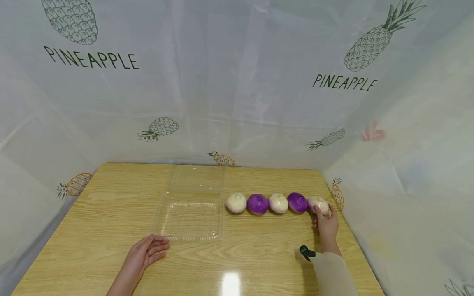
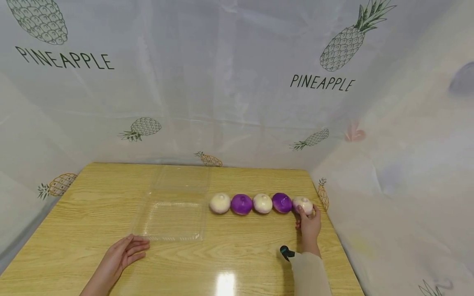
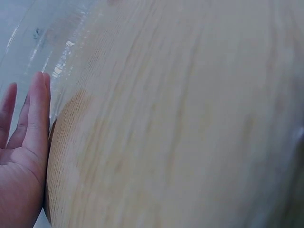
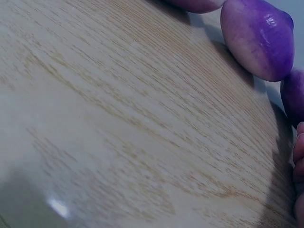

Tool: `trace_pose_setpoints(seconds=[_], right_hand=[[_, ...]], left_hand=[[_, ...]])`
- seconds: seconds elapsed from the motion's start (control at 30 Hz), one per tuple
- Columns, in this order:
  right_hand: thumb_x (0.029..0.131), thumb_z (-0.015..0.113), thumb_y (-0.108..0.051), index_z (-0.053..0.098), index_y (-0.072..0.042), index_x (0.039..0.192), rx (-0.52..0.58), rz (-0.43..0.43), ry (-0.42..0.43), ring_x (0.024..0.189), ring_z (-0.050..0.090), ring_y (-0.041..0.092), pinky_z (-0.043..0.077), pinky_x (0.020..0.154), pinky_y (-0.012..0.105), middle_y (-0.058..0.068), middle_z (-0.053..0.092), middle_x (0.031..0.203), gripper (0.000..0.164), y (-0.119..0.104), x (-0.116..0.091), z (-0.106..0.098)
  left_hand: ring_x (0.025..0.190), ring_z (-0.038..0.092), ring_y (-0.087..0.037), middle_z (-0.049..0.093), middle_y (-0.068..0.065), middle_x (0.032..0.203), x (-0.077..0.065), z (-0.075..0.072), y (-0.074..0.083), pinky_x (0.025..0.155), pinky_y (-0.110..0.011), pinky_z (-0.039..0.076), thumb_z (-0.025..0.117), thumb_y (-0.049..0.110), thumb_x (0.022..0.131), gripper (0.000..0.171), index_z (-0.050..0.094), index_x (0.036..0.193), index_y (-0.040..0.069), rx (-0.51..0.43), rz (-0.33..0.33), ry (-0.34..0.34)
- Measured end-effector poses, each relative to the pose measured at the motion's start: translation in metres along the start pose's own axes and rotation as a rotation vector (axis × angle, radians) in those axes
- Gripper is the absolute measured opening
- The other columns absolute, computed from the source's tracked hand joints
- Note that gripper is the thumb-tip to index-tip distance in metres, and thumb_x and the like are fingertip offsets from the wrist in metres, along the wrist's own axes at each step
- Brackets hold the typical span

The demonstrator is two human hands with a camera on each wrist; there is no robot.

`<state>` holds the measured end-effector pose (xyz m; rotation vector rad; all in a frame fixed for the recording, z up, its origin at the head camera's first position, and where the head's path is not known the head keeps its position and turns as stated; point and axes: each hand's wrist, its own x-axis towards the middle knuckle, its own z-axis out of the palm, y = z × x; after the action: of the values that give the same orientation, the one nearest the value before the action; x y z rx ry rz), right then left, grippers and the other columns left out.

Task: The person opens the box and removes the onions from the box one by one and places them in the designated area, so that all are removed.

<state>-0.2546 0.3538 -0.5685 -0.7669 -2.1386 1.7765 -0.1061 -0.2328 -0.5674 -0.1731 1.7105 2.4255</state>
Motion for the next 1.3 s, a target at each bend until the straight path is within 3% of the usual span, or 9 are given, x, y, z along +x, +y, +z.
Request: trace_pose_setpoints(seconds=[0.47, 0.63, 0.87, 1.03, 1.13, 1.3], right_hand=[[0.091, 0.068, -0.038, 0.022, -0.01, 0.153, -0.019, -0.01, 0.021, 0.04, 0.051, 0.009, 0.051, 0.039, 0.024, 0.0, 0.055, 0.058, 0.082, -0.004, -0.007, 0.001], [0.092, 0.068, -0.037, 0.02, -0.01, 0.153, -0.02, 0.0, 0.026, 0.042, 0.052, 0.009, 0.051, 0.04, 0.024, 0.001, 0.057, 0.059, 0.083, -0.005, -0.01, 0.001], [0.093, 0.067, -0.034, 0.015, -0.008, 0.154, -0.038, -0.019, 0.047, 0.043, 0.055, 0.009, 0.053, 0.042, 0.024, 0.002, 0.059, 0.06, 0.085, 0.0, -0.013, 0.0], [0.093, 0.069, -0.029, 0.015, -0.006, 0.153, -0.024, -0.065, 0.049, 0.043, 0.057, 0.009, 0.052, 0.044, 0.022, 0.002, 0.061, 0.061, 0.084, -0.002, -0.026, 0.0], [0.092, 0.069, -0.033, 0.014, -0.007, 0.154, -0.016, -0.063, 0.042, 0.048, 0.06, 0.008, 0.053, 0.048, 0.02, -0.001, 0.064, 0.064, 0.088, -0.001, -0.032, -0.001], [0.09, 0.069, -0.043, 0.016, -0.003, 0.154, -0.084, -0.038, 0.033, 0.055, 0.062, 0.005, 0.051, 0.051, 0.019, -0.003, 0.067, 0.075, 0.092, 0.005, -0.04, -0.003]], left_hand=[[0.095, 0.068, -0.025, 0.067, -0.017, 0.105, 0.0, 0.004, 0.0, 0.081, -0.037, 0.058, 0.043, 0.026, 0.107, 0.048, 0.055, 0.115, -0.019, 0.033, -0.001, 0.083], [0.095, 0.068, -0.024, 0.068, -0.017, 0.104, 0.0, 0.004, 0.0, 0.08, -0.037, 0.059, 0.044, 0.026, 0.107, 0.047, 0.055, 0.115, -0.019, 0.021, 0.002, 0.073], [0.098, 0.068, -0.024, 0.068, -0.014, 0.106, -0.001, 0.001, 0.0, 0.083, -0.037, 0.058, 0.042, 0.026, 0.107, 0.045, 0.057, 0.116, -0.016, -0.007, 0.014, 0.005], [0.097, 0.068, -0.024, 0.067, -0.016, 0.106, -0.002, 0.003, 0.0, 0.082, -0.037, 0.058, 0.043, 0.026, 0.107, 0.046, 0.056, 0.116, -0.017, 0.005, 0.001, 0.048], [0.096, 0.068, -0.025, 0.067, -0.018, 0.106, -0.001, 0.004, 0.001, 0.081, -0.037, 0.058, 0.045, 0.028, 0.106, 0.048, 0.056, 0.116, -0.018, 0.012, -0.015, 0.088], [0.097, 0.068, -0.024, 0.067, -0.015, 0.106, -0.002, 0.006, 0.004, 0.083, -0.037, 0.058, 0.046, 0.029, 0.106, 0.045, 0.059, 0.115, -0.013, 0.021, -0.049, 0.088]])
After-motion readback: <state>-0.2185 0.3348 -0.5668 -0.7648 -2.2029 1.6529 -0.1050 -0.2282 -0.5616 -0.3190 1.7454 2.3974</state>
